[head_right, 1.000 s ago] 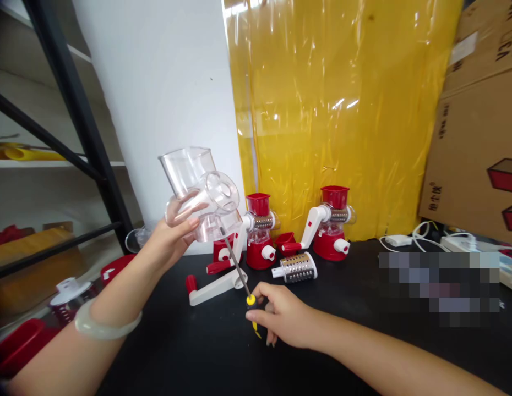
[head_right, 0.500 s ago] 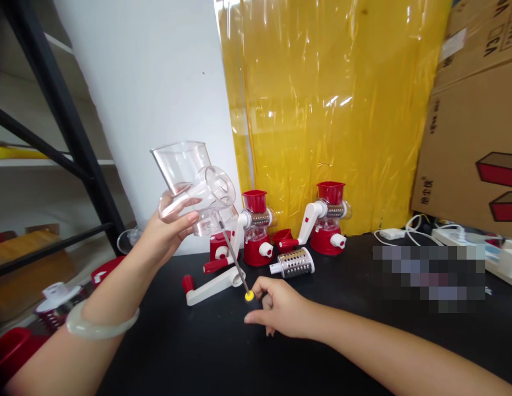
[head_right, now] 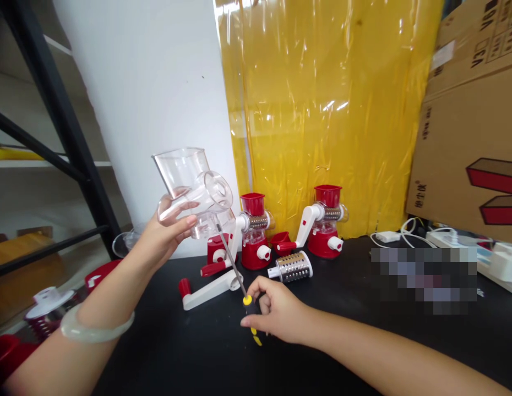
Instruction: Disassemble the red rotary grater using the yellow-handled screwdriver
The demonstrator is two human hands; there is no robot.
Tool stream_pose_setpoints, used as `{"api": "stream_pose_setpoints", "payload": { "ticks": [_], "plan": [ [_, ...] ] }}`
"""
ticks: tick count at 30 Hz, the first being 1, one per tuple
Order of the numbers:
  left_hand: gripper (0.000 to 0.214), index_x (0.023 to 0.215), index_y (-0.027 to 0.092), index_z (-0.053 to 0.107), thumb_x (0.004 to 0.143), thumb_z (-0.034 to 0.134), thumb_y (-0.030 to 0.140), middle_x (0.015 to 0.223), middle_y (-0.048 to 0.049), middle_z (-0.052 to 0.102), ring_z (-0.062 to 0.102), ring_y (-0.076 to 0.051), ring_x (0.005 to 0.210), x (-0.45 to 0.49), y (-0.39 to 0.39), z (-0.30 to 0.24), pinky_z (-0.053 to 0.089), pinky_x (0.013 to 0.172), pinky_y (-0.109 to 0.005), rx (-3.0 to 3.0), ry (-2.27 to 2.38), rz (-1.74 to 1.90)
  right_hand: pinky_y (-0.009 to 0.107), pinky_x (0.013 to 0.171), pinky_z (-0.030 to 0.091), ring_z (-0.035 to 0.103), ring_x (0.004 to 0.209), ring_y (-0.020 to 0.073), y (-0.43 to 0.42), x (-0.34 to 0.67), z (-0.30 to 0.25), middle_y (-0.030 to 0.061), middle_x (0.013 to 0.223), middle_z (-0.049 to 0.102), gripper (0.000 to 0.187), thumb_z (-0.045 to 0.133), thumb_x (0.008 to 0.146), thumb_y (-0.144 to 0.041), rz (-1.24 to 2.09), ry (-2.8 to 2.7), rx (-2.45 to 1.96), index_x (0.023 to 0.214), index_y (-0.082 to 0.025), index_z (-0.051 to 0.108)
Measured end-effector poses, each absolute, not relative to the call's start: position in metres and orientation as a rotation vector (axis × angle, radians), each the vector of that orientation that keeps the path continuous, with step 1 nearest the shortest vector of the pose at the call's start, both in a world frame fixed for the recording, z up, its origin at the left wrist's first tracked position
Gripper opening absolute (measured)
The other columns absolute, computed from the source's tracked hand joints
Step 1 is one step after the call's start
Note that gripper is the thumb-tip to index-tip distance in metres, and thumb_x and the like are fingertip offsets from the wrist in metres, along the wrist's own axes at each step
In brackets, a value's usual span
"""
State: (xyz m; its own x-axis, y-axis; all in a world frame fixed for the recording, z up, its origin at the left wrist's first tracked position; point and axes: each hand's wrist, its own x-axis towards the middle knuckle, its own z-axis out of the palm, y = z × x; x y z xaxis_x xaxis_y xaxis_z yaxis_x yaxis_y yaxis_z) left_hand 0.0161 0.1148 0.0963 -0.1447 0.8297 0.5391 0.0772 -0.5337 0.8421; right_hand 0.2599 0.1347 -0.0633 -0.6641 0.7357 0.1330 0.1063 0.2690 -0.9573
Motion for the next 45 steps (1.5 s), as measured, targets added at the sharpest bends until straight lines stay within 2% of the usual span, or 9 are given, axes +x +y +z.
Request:
{"api": "stream_pose_setpoints", "payload": {
  "ticks": [5, 8, 11, 18, 24, 31, 36, 42, 45],
  "plan": [
    [0.084, 0.13, 0.029, 0.05, 0.058, 0.093, 0.035, 0.114, -0.0031, 0.055, 0.062, -0.015, 0.084, 0.015, 0.116, 0.094, 0.054, 0.065, -0.025, 1.59, 1.028, 1.733, 0.02, 0.042, 0.045, 0.044, 0.049, 0.0013, 0.134, 0.264, -0.057, 0.0054, 0.113, 0.065, 0.057, 0.076, 0.077, -0.049, 1.429, -1.957, -0.635, 0.124, -0.022, 0.059],
    [0.083, 0.129, 0.029, 0.051, 0.058, 0.093, 0.035, 0.114, -0.0029, 0.056, 0.063, -0.016, 0.086, 0.015, 0.117, 0.094, 0.054, 0.066, -0.026, 1.587, 1.021, 1.737, 0.02, 0.039, 0.04, 0.042, 0.042, 0.0035, 0.136, 0.263, -0.058, -0.0012, 0.079, 0.067, 0.046, 0.075, 0.078, -0.052, 1.456, -1.998, -0.717, 0.107, -0.018, 0.063],
    [0.083, 0.129, 0.029, 0.051, 0.057, 0.093, 0.034, 0.114, -0.0028, 0.056, 0.064, -0.017, 0.088, 0.014, 0.117, 0.094, 0.054, 0.067, -0.027, 1.586, 1.015, 1.735, 0.017, 0.04, 0.035, 0.039, 0.038, 0.0047, 0.138, 0.26, -0.064, -0.0141, 0.049, 0.044, 0.045, 0.084, 0.07, -0.047, 1.51, -1.91, -0.74, 0.093, -0.021, 0.054],
    [0.082, 0.13, 0.029, 0.05, 0.06, 0.092, 0.034, 0.115, -0.0034, 0.055, 0.063, -0.015, 0.085, 0.012, 0.119, 0.093, 0.055, 0.066, -0.026, 1.618, 1.012, 1.729, 0.022, 0.048, 0.05, 0.052, 0.05, 0.002, 0.134, 0.263, -0.055, 0.0083, 0.118, 0.065, 0.062, 0.079, 0.076, -0.052, 1.559, -1.898, -0.576, 0.124, -0.021, 0.057],
    [0.081, 0.129, 0.03, 0.049, 0.06, 0.092, 0.034, 0.115, -0.0034, 0.054, 0.064, -0.016, 0.086, 0.013, 0.116, 0.094, 0.055, 0.066, -0.026, 1.605, 1.002, 1.71, 0.018, 0.04, 0.043, 0.05, 0.04, 0.0048, 0.135, 0.26, -0.06, -0.0078, 0.063, 0.058, 0.052, 0.085, 0.067, -0.054, 1.598, -1.883, -0.735, 0.091, -0.019, 0.054],
    [0.082, 0.129, 0.03, 0.049, 0.06, 0.092, 0.035, 0.114, -0.003, 0.054, 0.064, -0.016, 0.089, 0.013, 0.119, 0.093, 0.054, 0.067, -0.024, 1.594, 1.013, 1.714, 0.024, 0.054, 0.054, 0.066, 0.054, 0.0056, 0.137, 0.268, -0.05, 0.0117, 0.122, 0.066, 0.064, 0.077, 0.076, -0.058, 1.667, -1.941, -0.519, 0.123, -0.019, 0.057],
    [0.082, 0.13, 0.029, 0.049, 0.06, 0.092, 0.035, 0.114, -0.0021, 0.055, 0.064, -0.014, 0.086, 0.014, 0.117, 0.093, 0.055, 0.067, -0.025, 1.594, 1.008, 1.703, 0.019, 0.045, 0.048, 0.059, 0.042, 0.0065, 0.137, 0.264, -0.055, -0.0061, 0.067, 0.063, 0.054, 0.086, 0.067, -0.052, 1.681, -1.909, -0.695, 0.093, -0.018, 0.054],
    [0.081, 0.129, 0.028, 0.05, 0.059, 0.092, 0.033, 0.113, -0.0027, 0.055, 0.065, -0.015, 0.086, 0.015, 0.117, 0.093, 0.055, 0.068, -0.025, 1.583, 0.987, 1.723, 0.022, 0.048, 0.053, 0.062, 0.049, 0.0028, 0.135, 0.267, -0.05, 0.0082, 0.122, 0.065, 0.069, 0.084, 0.07, -0.055, 1.672, -1.937, -0.52, 0.123, -0.022, 0.055],
    [0.08, 0.128, 0.028, 0.05, 0.06, 0.092, 0.032, 0.113, -0.0028, 0.056, 0.065, -0.015, 0.085, 0.014, 0.118, 0.093, 0.055, 0.067, -0.025, 1.578, 0.981, 1.715, 0.019, 0.041, 0.045, 0.052, 0.041, 0.002, 0.134, 0.268, -0.05, 0.0011, 0.089, 0.07, 0.053, 0.08, 0.073, -0.057, 1.628, -1.983, -0.651, 0.102, -0.017, 0.06]
  ]
}}
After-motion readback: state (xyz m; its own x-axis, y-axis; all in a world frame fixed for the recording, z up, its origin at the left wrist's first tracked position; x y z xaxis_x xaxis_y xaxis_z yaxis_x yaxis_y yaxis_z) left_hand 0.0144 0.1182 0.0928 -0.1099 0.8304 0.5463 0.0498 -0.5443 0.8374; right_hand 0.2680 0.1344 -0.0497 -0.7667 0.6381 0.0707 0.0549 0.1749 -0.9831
